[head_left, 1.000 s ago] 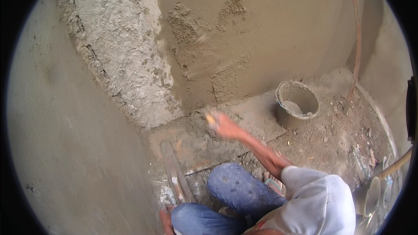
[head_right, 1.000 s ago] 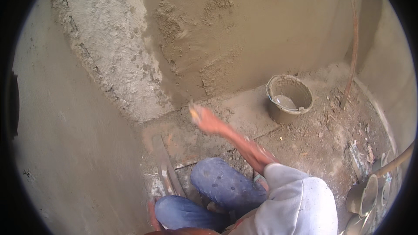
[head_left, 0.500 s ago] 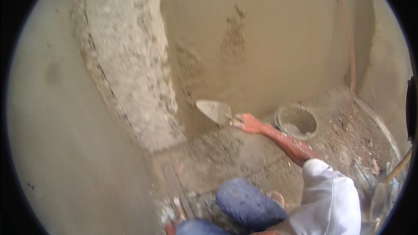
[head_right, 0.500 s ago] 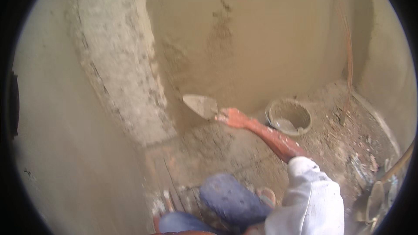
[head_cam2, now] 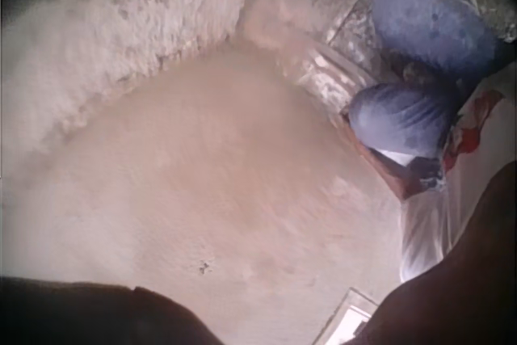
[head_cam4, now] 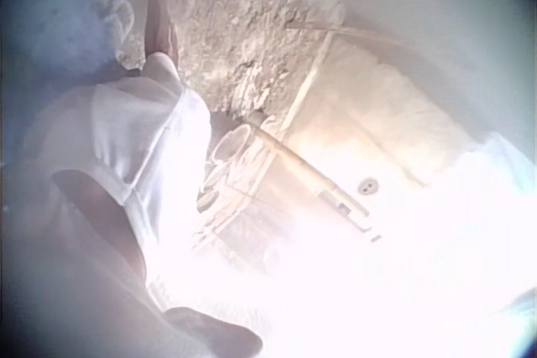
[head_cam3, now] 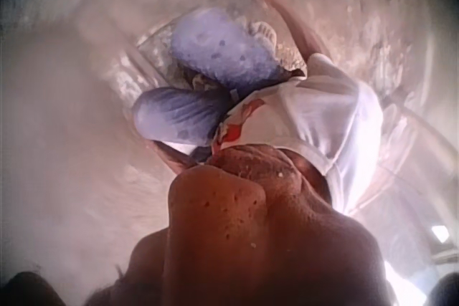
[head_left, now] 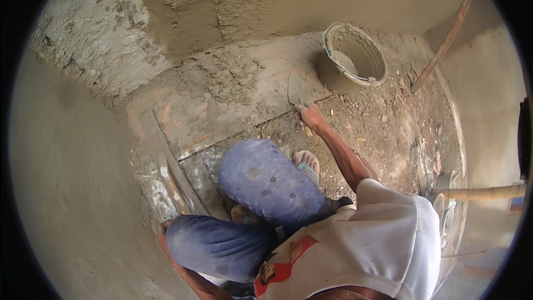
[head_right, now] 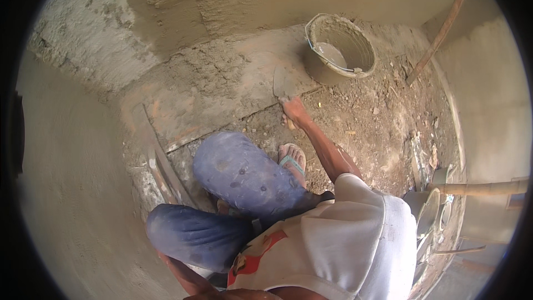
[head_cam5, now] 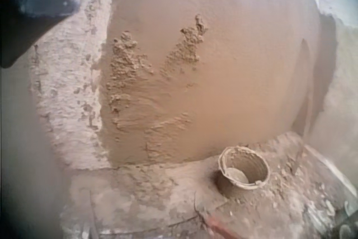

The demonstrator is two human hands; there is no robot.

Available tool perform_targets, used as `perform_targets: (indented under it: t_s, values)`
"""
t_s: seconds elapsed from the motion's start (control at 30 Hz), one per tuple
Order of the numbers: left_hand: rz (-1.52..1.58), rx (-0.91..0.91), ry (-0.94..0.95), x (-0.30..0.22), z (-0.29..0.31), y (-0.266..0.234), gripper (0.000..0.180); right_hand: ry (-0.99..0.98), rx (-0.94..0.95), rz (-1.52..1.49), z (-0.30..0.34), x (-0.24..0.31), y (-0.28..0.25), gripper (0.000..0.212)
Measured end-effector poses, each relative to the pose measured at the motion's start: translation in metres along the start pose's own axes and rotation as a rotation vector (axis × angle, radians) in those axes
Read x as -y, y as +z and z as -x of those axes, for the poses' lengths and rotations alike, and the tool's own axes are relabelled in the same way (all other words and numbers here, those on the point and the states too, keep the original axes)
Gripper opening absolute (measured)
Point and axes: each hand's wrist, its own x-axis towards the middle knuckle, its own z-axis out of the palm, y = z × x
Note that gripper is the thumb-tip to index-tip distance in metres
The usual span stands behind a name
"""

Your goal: The person applies wet cement to a wall using a trowel and smooths it with a large wooden float.

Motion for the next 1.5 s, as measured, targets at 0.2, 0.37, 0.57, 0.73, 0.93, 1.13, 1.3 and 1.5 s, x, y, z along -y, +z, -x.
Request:
perform_targets:
  t_s: [0.2, 0.37, 0.57, 0.73, 0.93, 1.13, 1.3, 1.5]
  values:
    - [-0.077, 0.044, 0.185, -0.054, -0.014, 0.033, 0.03, 0.007, 0.247, -0.111, -0.086, 0.059, 0.024, 0.033]
    - [-0.659, -0.205, 0.529, -0.184, 0.019, 0.075, 0.033, -0.113, 0.373, 0.047, -0.086, 0.125, 0.06, 0.029]
    - [-1.07, -0.718, 1.269, -0.274, 0.041, 0.045, 0.04, -0.089, 0.348, -0.228, -0.05, 0.101, 0.058, 0.023]
    - [-1.091, -0.878, 1.568, -0.295, 0.024, -0.004, 0.041, -0.255, 0.475, -0.645, 0.025, 0.217, 0.029, 0.029]
    - [-0.919, -0.879, 1.462, -0.275, 0.004, -0.044, 0.047, -1.116, 0.194, -0.72, 0.204, 0.396, -0.014, 0.034]
    - [-0.962, -0.952, 1.673, -0.295, 0.033, -0.045, 0.039, -1.714, -0.925, -0.548, 0.291, 0.529, -0.046, 0.039]
    - [-0.933, -0.911, 1.656, -0.292, 0.022, -0.042, 0.042, -1.749, -1.969, -0.234, 0.291, 0.577, -0.065, 0.037]
    - [-0.903, -0.825, 1.501, -0.268, 0.021, -0.074, 0.047, -0.973, -0.176, 0.782, 0.213, 0.527, 0.046, 0.036]
